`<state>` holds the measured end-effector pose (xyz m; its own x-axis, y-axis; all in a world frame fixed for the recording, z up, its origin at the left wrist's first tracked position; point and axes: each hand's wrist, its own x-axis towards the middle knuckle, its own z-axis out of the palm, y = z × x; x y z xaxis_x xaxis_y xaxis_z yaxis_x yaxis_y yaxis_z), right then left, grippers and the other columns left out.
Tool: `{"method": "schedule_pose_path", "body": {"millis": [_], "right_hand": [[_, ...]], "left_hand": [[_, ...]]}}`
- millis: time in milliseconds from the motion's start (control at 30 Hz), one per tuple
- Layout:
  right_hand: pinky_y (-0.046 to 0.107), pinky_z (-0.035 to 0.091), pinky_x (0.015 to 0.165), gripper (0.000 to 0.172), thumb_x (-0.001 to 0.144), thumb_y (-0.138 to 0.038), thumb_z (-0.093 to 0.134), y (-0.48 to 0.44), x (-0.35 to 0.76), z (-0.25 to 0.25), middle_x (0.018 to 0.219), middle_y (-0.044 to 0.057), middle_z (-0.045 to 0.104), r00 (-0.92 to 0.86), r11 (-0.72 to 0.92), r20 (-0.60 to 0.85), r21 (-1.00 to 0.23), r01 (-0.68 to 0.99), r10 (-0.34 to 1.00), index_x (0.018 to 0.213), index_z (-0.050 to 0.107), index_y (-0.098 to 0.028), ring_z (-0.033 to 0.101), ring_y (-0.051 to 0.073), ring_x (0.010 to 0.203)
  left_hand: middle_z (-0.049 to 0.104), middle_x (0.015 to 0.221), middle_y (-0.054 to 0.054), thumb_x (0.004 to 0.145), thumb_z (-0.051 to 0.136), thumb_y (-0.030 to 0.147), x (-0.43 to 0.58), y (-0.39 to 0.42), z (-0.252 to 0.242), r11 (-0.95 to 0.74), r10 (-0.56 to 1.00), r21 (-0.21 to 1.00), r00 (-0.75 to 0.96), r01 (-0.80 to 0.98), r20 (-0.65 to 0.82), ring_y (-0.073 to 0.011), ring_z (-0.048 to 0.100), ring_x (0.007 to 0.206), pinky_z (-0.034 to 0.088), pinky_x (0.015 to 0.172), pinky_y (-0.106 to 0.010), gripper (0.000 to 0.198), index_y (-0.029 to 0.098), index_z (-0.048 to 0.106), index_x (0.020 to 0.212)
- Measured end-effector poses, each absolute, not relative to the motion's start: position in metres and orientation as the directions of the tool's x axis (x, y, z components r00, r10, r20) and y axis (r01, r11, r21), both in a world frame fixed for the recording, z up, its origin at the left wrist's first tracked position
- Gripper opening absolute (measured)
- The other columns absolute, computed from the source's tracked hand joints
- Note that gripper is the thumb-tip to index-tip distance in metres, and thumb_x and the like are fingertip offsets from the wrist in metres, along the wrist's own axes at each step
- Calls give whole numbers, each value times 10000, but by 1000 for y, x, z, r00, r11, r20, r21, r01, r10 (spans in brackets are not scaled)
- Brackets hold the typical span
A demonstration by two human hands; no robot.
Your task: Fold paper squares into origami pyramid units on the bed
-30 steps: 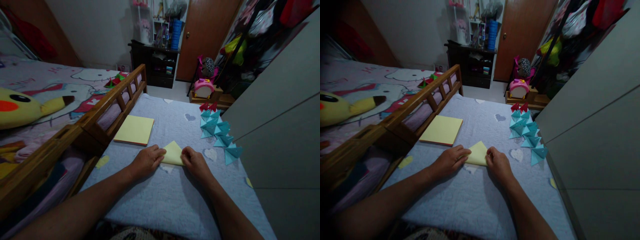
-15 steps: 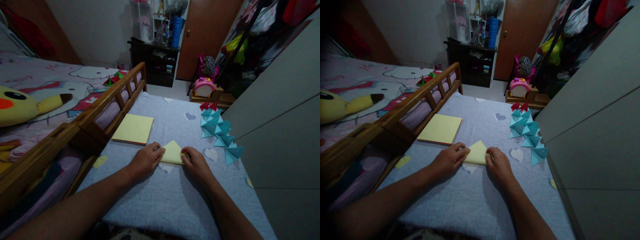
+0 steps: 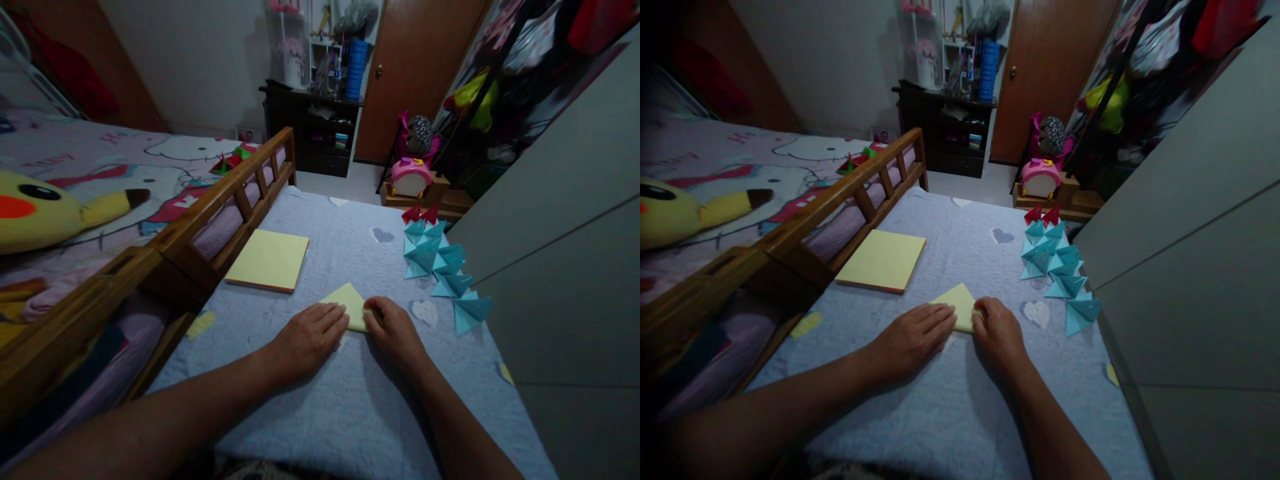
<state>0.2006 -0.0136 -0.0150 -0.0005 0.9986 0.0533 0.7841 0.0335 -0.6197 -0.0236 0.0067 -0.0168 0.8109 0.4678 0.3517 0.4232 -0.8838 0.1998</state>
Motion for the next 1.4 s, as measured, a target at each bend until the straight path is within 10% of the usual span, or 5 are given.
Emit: {"method": "schedule_pose_path", "body": {"millis": [1400], "right_hand": [[357, 469, 796, 234, 879, -290, 503, -12, 200, -10, 977, 89, 710, 5, -2, 3, -622, 783, 1000, 1010, 666, -184, 647, 237, 877]], "left_hand": [[644, 1251, -126, 999, 498, 250, -22, 17, -17, -823, 563, 323, 753, 468, 341, -270, 588, 1149, 495, 1002, -439, 245, 139, 611, 1186]]}}
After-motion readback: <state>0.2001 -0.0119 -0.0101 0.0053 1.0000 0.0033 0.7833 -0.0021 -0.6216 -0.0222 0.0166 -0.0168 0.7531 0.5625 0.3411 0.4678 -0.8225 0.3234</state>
